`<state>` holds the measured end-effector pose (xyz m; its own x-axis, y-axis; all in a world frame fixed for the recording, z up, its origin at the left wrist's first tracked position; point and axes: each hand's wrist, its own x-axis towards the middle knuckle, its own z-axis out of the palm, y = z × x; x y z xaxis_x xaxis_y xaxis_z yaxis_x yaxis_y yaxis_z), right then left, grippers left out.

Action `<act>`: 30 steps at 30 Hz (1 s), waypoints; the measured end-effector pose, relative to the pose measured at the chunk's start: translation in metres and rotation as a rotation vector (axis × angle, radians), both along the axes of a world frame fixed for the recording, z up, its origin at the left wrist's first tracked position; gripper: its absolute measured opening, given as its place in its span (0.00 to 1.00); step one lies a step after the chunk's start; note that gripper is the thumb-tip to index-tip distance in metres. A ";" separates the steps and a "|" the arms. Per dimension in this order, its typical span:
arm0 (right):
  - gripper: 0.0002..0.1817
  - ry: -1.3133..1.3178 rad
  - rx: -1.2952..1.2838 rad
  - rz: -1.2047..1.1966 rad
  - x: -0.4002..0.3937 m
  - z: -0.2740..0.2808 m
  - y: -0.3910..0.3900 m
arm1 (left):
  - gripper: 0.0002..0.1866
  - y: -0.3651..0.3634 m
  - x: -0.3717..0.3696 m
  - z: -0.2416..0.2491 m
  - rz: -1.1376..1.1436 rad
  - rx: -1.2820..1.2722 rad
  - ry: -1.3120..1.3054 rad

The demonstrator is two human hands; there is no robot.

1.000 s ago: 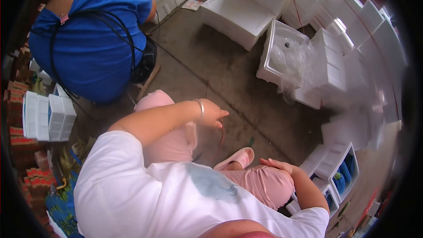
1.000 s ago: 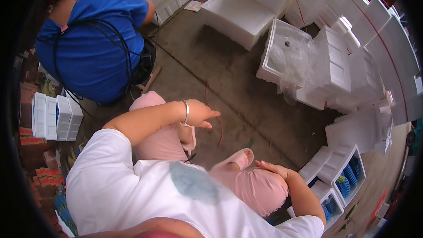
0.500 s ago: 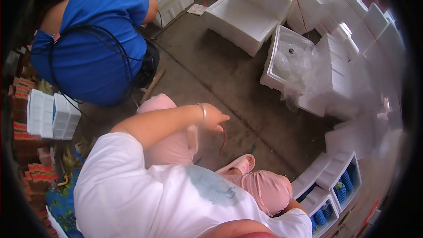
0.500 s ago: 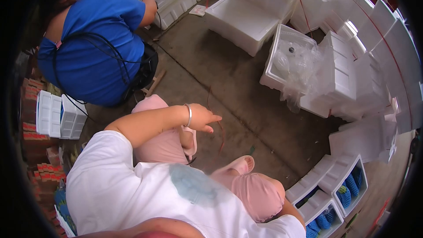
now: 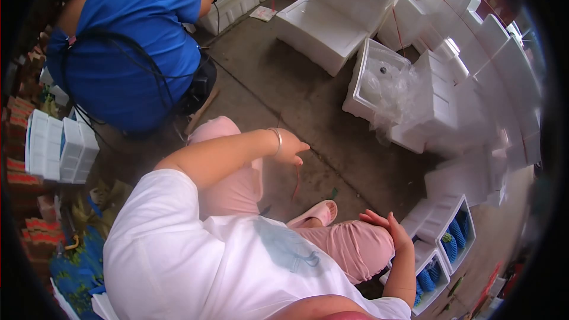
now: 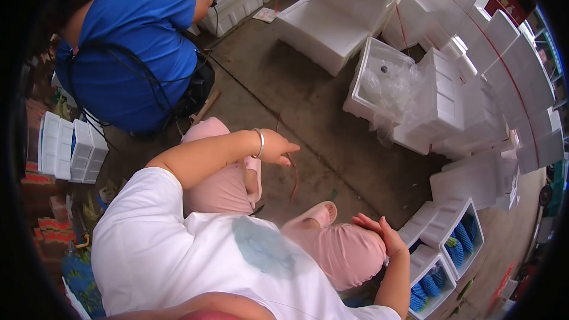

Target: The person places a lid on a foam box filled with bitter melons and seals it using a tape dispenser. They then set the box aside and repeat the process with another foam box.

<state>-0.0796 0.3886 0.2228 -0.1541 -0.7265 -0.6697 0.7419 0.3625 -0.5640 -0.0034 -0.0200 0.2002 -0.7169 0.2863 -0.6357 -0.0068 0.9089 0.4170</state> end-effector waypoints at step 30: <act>0.40 -0.152 -0.054 -0.264 0.010 -0.099 0.039 | 0.32 -0.001 0.003 -0.023 -0.031 -0.143 -0.042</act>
<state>-0.0700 0.4273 0.1241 -0.2430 -0.7102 -0.6608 0.8839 0.1185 -0.4524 -0.0003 -0.0215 0.1768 -0.6809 0.2129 -0.7008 0.0078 0.9589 0.2836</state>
